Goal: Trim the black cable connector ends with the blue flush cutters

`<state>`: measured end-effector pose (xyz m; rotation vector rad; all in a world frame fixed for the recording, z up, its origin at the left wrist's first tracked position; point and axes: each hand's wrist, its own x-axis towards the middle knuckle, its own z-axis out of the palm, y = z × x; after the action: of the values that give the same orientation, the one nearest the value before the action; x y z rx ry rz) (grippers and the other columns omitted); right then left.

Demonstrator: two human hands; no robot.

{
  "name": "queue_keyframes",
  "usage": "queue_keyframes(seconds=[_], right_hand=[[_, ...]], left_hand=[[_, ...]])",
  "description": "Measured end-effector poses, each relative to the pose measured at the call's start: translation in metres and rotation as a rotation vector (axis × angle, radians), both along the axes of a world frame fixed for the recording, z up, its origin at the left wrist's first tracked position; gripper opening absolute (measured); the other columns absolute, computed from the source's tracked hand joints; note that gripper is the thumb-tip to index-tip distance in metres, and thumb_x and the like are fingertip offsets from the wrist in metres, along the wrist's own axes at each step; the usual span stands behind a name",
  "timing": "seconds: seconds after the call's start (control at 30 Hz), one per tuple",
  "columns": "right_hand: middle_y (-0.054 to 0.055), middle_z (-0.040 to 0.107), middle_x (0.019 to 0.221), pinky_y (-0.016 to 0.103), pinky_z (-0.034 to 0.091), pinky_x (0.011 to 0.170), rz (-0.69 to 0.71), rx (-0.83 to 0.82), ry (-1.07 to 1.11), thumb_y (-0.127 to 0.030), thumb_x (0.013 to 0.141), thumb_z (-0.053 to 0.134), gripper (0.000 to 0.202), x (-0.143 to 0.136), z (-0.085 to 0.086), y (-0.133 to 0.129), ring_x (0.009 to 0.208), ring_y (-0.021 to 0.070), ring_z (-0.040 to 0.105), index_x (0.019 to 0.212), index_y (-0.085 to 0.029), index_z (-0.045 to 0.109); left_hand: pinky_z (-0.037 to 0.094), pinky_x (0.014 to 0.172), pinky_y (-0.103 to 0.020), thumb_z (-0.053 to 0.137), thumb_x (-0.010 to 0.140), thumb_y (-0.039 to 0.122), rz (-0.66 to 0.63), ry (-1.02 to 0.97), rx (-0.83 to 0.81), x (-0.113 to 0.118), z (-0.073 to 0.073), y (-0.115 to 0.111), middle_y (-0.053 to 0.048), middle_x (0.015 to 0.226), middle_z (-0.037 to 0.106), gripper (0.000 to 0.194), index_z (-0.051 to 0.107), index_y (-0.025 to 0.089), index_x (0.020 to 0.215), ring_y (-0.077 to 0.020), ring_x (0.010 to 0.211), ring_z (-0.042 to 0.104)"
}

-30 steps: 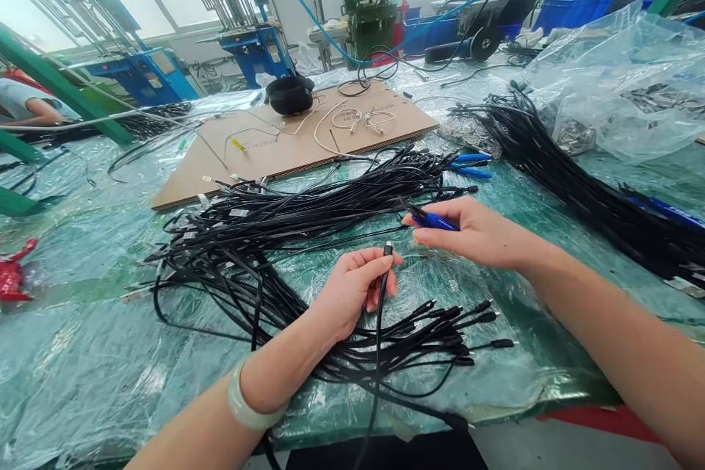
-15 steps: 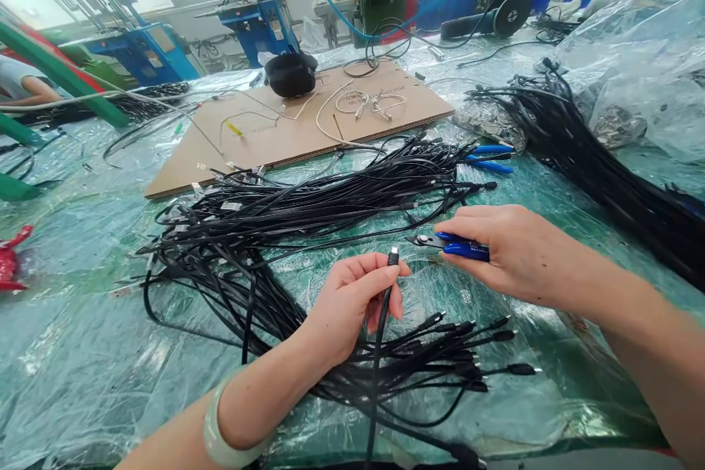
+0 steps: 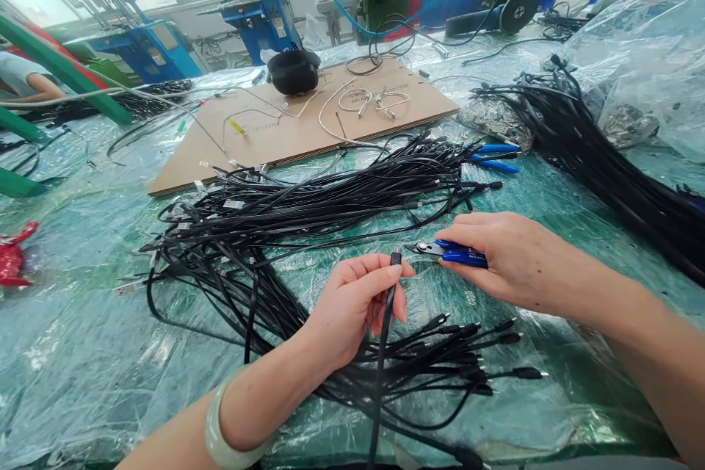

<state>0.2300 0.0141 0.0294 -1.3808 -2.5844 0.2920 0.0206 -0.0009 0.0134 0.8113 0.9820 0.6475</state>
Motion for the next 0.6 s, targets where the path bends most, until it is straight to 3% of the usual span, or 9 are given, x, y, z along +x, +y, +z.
queue_keyframes(seconds=[0.6], right_hand=[[0.004, 0.060, 0.077, 0.029, 0.038, 0.059, -0.029, -0.010, -0.003, -0.025, 0.083, 0.049, 0.019, -0.0010, -0.0002, -0.0001, 0.067, 0.0184, 0.054, 0.092, -0.017, 0.064]], left_hand=[[0.027, 0.033, -0.012, 0.058, 0.081, 0.030, -0.060, 0.030, 0.067, 0.0005, -0.0026, -0.0030, -0.001, 0.052, 0.061, 0.018, 0.064, 0.013, 0.082, -0.0030, 0.035, 0.037]])
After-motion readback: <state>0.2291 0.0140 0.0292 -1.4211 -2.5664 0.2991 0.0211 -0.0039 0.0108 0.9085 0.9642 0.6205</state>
